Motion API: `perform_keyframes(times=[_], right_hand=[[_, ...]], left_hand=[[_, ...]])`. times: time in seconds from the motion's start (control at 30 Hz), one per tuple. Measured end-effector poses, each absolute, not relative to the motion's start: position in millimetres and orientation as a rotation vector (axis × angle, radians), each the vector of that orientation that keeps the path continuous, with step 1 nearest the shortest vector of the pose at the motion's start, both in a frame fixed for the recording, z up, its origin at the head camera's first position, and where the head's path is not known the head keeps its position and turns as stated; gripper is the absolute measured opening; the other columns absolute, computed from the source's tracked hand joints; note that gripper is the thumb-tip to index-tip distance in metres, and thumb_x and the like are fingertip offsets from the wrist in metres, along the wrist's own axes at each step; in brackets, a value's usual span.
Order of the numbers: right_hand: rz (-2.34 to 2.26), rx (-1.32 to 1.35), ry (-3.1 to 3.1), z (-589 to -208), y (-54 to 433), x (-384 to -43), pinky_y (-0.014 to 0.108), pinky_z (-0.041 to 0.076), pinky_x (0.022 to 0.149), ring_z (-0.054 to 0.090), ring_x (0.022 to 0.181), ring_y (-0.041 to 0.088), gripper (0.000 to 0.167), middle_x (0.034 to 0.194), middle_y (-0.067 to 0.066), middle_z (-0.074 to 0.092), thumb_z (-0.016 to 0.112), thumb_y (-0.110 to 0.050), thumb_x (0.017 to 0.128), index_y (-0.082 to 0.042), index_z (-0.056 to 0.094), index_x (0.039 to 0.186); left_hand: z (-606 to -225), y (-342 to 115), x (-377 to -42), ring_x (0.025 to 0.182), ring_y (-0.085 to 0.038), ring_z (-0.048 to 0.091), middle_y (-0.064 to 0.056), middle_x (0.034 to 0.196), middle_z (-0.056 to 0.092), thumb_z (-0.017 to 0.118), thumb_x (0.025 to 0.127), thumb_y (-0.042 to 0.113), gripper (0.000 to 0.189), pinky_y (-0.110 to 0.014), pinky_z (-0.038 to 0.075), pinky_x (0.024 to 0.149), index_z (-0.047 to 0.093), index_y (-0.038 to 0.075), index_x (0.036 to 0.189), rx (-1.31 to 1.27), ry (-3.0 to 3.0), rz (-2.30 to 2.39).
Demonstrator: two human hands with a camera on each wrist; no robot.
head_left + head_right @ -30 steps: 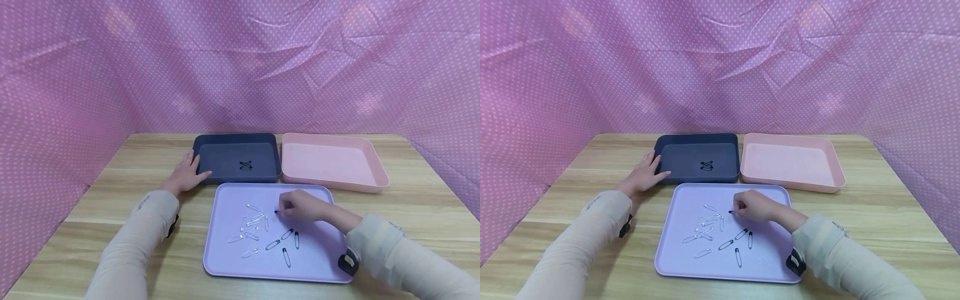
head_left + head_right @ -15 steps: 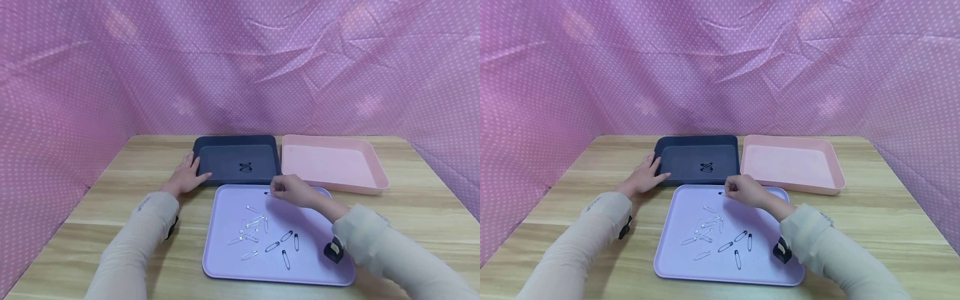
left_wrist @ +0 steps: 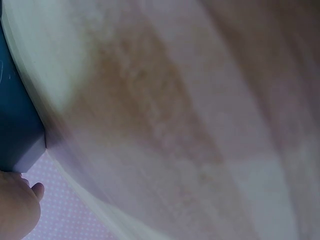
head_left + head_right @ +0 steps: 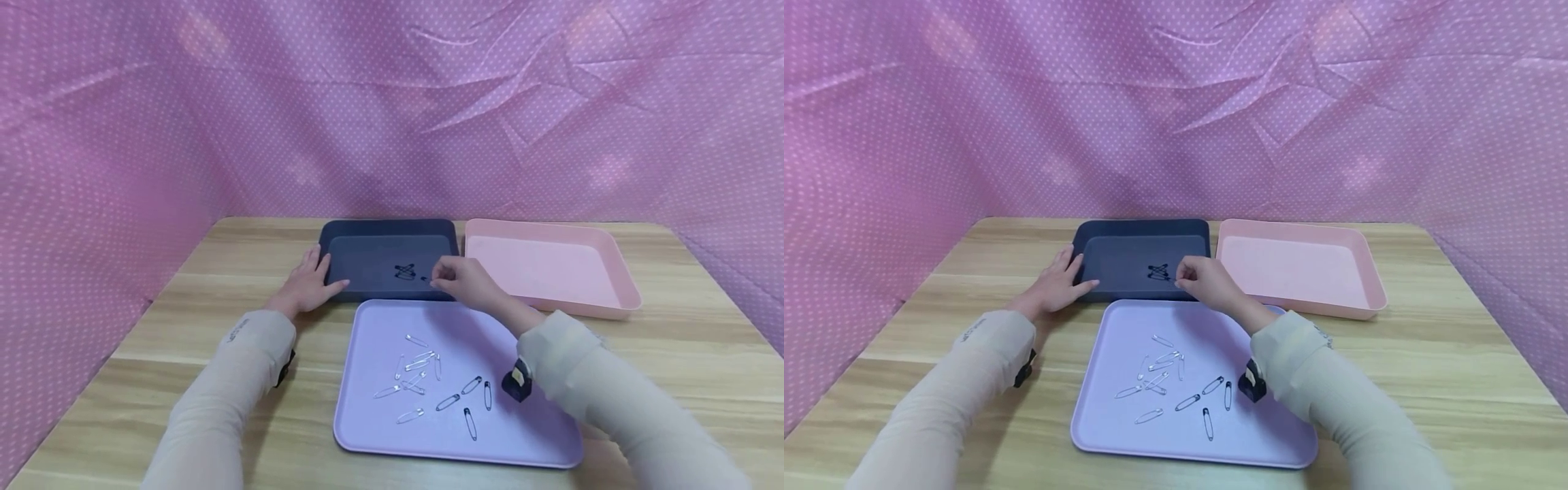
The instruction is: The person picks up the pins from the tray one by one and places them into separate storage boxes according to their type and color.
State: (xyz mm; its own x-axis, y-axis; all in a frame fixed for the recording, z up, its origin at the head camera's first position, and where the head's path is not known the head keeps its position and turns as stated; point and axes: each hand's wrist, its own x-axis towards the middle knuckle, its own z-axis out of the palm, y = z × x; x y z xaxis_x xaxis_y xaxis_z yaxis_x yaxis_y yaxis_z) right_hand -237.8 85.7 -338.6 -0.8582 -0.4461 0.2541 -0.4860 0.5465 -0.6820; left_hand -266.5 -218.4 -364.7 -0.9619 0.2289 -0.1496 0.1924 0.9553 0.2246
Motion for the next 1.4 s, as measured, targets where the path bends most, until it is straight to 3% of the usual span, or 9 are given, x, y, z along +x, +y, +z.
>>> perform_keyframes(times=[0.43,0.8,1.4], right_hand=[[1.211,0.596,-2.774,-342.5,63.1,-271.0,0.031,0.044,0.068,0.054,0.076,0.018,0.004,0.08,0.006,0.06,0.06,-0.007,0.08,-0.004,0.058,0.079],[1.205,0.573,-2.805,-360.7,48.1,-298.0,0.03,0.044,0.068,0.057,0.075,0.019,0.005,0.079,0.007,0.063,0.058,0.0,0.077,-0.003,0.061,0.08],[1.07,0.42,-2.93,-377.2,32.6,-324.4,0.029,0.043,0.07,0.056,0.077,0.02,0.011,0.082,0.008,0.063,0.055,0.0,0.078,-0.003,0.064,0.083]], left_hand=[[-367.9,-218.5,-267.5,0.128,-0.031,-0.008,-0.017,0.142,-0.01,0.031,0.084,0.059,0.083,-0.047,0.007,0.1,0.009,0.001,0.137,0.339,2.951,0.305],[-367.4,-219.9,-267.6,0.128,-0.03,-0.01,-0.016,0.142,-0.011,0.03,0.083,0.06,0.083,-0.047,0.007,0.1,0.008,0.001,0.137,0.329,2.946,0.322],[-370.2,-222.4,-272.3,0.128,-0.03,-0.009,-0.017,0.142,-0.01,0.028,0.082,0.063,0.085,-0.047,0.007,0.1,0.009,0.001,0.137,0.333,2.947,0.294]])
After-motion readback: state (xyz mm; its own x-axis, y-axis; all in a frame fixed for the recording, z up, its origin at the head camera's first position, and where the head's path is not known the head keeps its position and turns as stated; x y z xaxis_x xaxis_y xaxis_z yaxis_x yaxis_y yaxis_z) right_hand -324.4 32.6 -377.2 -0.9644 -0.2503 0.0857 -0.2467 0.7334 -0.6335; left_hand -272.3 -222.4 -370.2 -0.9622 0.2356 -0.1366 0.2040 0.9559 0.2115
